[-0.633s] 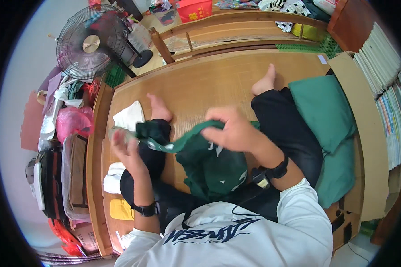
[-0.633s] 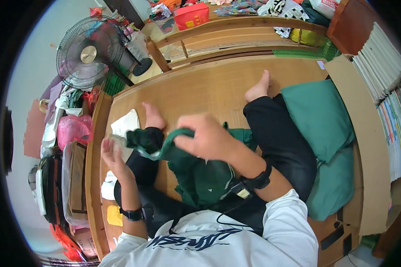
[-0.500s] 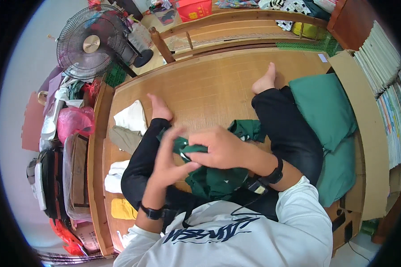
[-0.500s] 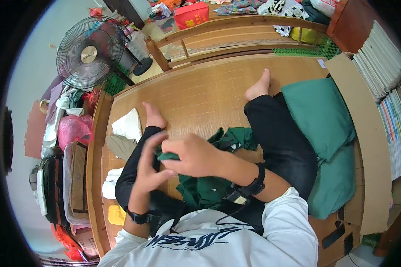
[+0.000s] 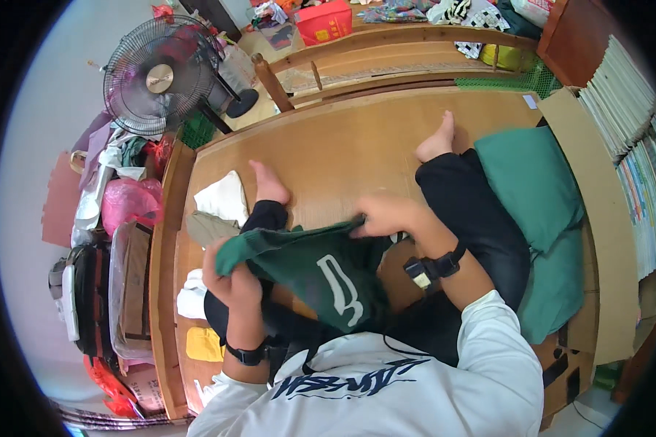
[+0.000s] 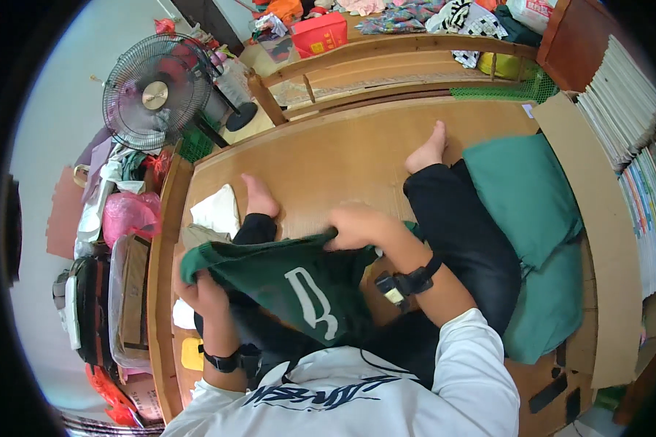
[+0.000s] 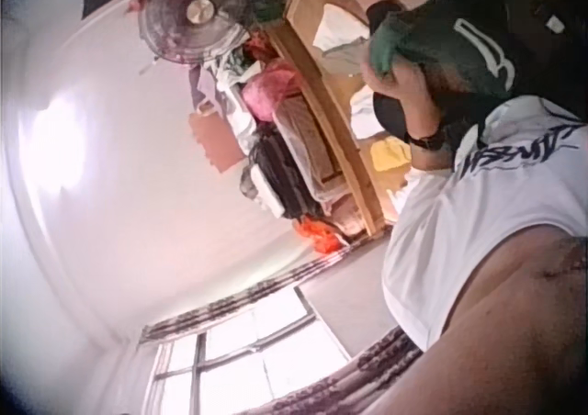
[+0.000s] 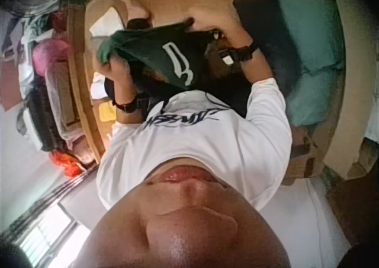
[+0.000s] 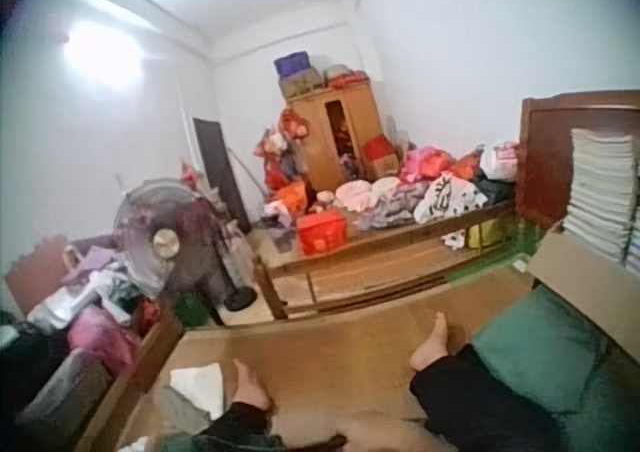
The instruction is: Fold various items of clothing including pants, a sweatshirt, a polo shirt, and a sweater.
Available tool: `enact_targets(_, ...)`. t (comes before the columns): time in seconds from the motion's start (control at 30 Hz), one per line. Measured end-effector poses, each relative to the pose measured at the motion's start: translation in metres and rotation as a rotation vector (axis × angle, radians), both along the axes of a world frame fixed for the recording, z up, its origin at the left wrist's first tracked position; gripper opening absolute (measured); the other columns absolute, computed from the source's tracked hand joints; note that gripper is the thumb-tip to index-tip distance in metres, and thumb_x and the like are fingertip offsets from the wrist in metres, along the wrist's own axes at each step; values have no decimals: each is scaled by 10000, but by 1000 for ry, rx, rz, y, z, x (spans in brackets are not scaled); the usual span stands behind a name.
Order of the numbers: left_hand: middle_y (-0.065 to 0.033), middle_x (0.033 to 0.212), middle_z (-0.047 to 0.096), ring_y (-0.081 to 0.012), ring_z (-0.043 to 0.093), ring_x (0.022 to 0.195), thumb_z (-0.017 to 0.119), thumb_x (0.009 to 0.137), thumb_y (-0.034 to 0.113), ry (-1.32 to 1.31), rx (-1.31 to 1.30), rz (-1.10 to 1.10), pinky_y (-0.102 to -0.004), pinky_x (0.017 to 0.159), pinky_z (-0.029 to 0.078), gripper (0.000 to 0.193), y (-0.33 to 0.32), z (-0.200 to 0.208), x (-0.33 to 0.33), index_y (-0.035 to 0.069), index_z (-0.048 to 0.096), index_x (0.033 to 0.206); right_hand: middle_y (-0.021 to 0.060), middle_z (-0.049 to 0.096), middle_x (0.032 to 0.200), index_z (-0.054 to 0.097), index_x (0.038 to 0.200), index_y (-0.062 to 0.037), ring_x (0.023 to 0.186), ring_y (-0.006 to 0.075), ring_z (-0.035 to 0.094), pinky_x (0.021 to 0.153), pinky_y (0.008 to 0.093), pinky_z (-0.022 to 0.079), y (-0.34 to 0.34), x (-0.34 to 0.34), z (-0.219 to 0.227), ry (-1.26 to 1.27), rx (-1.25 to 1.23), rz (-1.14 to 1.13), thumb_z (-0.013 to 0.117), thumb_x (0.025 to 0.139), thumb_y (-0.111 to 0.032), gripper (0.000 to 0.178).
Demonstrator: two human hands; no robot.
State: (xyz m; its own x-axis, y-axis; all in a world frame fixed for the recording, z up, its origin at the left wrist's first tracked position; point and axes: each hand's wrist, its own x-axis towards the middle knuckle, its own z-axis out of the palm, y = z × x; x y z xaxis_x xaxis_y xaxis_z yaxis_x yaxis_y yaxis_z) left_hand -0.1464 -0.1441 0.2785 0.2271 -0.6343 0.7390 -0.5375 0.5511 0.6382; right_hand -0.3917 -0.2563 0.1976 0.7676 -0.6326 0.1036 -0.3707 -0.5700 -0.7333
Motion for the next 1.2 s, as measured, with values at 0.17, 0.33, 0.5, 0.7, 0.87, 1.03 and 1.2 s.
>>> enact_targets(0.17, -37, 795, 610, -106, 554, 736, 462, 805, -39, 117, -53, 8, -202, 681, 415, 151, 2, 16, 31, -41, 596, 873, 133, 612, 709, 630, 861, 6, 642, 185, 553, 615, 309, 445, -11, 4, -4, -250, 136, -104, 613, 805, -154, 171)
enact_targets(0.33, -103, 733, 605, -171, 595, 680, 500, 730, -59, -346, -203, 222, -252, 621, 446, 173, -1, 42, 69, -26, 605, 863, 66, 613, 826, 588, 1007, 21, 756, 114, 545, 675, 254, 442, 2, -16, 21, -773, 143, -465, 522, 842, -15, 181)
enact_targets(0.5, -153, 783, 618, -290, 634, 743, 512, 654, -64, -544, -315, 291, -310, 692, 484, 231, -14, 83, 114, -14, 603, 860, 152, 571, 829, 584, 955, -18, 743, 324, 542, 663, 337, 450, 28, -27, 124, -575, -1084, -826, 534, 800, -9, 163)
enact_targets(0.7, -154, 816, 632, -289, 638, 767, 560, 683, -42, -558, -423, 366, -314, 695, 488, 230, -15, 153, 139, 10, 612, 901, 123, 545, 801, 604, 926, -41, 765, 295, 556, 664, 347, 456, 74, -52, 239, -251, -1280, -632, 589, 601, 35, 334)
enact_targets(0.87, -120, 694, 602, -175, 575, 585, 617, 760, 34, -533, -476, 406, -256, 571, 442, 165, -4, 195, 162, 4, 630, 921, 141, 625, 778, 615, 960, -2, 721, 230, 624, 676, 290, 476, 97, -68, 281, -323, -1233, -906, 555, 862, -90, 145)
enact_targets(1.03, -135, 544, 458, -148, 434, 480, 593, 814, 166, -555, -128, 200, -305, 476, 350, 218, 3, 205, 119, -49, 580, 782, 104, 510, 638, 584, 917, 9, 552, 138, 446, 529, 265, 382, 105, -73, 274, -237, -1026, -904, 504, 907, -158, 186)
enact_targets(1.2, -203, 604, 492, -324, 498, 542, 530, 719, 133, -705, 182, 70, -400, 534, 391, 183, -32, 149, 119, -45, 508, 685, 132, 499, 651, 549, 834, 10, 568, 180, 475, 551, 313, 401, 86, -90, 218, 34, -723, -729, 501, 894, -148, 176)
